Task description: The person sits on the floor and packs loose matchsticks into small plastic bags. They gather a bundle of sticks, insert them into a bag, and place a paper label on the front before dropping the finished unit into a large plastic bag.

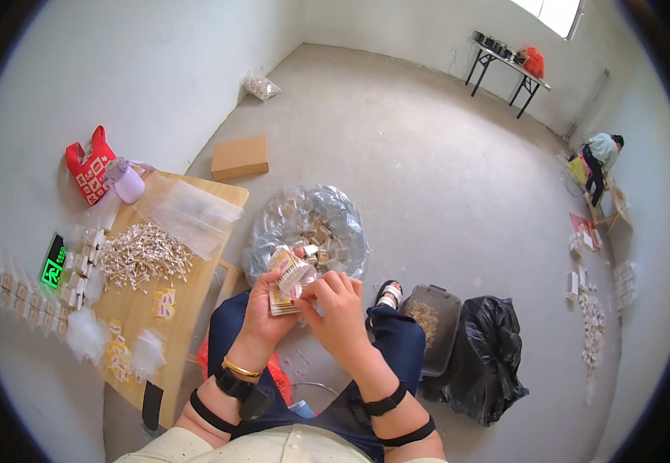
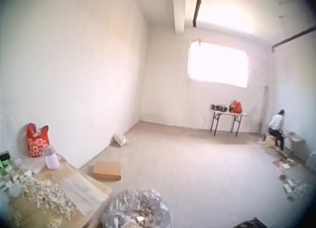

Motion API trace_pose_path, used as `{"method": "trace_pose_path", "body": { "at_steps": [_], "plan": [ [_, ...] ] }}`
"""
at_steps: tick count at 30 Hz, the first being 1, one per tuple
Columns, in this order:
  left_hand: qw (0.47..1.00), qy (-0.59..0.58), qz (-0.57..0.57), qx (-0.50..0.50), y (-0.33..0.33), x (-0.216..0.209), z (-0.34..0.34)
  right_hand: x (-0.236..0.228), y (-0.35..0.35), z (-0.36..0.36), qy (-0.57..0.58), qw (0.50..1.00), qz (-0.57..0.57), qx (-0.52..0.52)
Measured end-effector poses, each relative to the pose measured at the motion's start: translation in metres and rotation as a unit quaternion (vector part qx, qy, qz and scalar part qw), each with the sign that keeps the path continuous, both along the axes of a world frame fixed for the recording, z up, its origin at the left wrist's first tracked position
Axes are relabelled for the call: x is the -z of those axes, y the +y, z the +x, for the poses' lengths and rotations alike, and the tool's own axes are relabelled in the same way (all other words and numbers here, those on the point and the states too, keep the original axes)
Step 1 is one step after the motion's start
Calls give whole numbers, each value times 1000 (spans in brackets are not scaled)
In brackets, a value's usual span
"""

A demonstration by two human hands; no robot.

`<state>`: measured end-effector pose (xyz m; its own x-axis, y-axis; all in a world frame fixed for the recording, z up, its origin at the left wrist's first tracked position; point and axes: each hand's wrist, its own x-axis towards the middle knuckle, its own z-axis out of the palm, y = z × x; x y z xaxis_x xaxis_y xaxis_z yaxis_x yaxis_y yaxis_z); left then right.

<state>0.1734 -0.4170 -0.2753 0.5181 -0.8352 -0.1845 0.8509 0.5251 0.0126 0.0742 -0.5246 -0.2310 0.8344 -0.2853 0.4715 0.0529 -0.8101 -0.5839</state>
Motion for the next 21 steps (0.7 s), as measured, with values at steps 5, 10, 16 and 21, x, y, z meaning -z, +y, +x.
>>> {"method": "trace_pose_path", "body": {
  "at_steps": [5,10,16,21],
  "plan": [
    [998,-51,39,-8,13,-1,-5,-19,-52,-61,16,991,130,31],
    [987,-105,117,27,13,1,-22,24,-153,-160,7,952,119,283],
    [987,-87,106,87,-10,-1,-47,79,-218,-196,31,913,-24,406],
    [995,-25,29,97,-5,-17,-55,22,-112,-112,25,926,362,100]
  ]
}}
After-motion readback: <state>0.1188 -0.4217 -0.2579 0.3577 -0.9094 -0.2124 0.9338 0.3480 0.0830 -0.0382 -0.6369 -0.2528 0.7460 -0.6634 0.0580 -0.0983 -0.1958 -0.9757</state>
